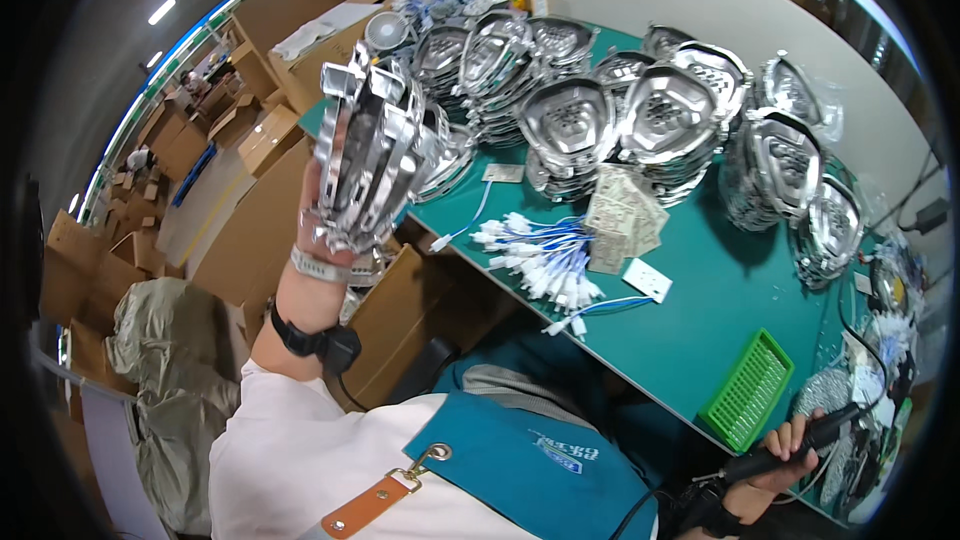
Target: The person places a circuit board into a metal housing and secures it with screws from a green tray using a power screwdriver. They then set the assembly aside and pick up another housing to repeat the process.
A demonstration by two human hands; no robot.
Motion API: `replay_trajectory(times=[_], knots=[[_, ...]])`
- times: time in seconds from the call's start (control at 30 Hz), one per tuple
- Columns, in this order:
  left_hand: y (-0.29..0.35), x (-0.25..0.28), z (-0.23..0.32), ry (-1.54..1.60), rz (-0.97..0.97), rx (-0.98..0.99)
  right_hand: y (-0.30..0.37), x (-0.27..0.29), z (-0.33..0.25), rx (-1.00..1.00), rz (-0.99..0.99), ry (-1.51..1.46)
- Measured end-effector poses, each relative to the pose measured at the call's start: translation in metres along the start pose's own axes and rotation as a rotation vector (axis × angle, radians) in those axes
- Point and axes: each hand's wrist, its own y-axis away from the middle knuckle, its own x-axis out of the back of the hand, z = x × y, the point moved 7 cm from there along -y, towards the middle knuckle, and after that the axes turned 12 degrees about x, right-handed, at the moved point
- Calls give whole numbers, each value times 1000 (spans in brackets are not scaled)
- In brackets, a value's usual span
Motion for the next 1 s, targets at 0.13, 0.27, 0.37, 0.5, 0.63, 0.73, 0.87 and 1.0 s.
replay_trajectory(times=[0.13,0.27,0.37,0.5,0.63,0.73,0.87,1.0], knots=[[-14,-22,-57,75,-41,177,1,5,6,-37,19,-69],[-44,-38,-106,73,-166,388,7,-11,12,-30,50,-28],[-63,-51,-137,22,-294,525,2,-7,16,-56,39,-14],[-88,-38,-164,-211,-128,486,-1,1,16,-52,66,59],[-98,-63,-154,-667,-54,-25,-3,-1,16,-55,66,64],[-88,-88,-155,-938,-12,-147,0,3,10,-39,76,41],[-67,-109,-159,-1073,16,-336,0,2,11,-53,68,35],[-61,-115,-167,-1161,8,-403,-1,2,13,-54,89,37]])
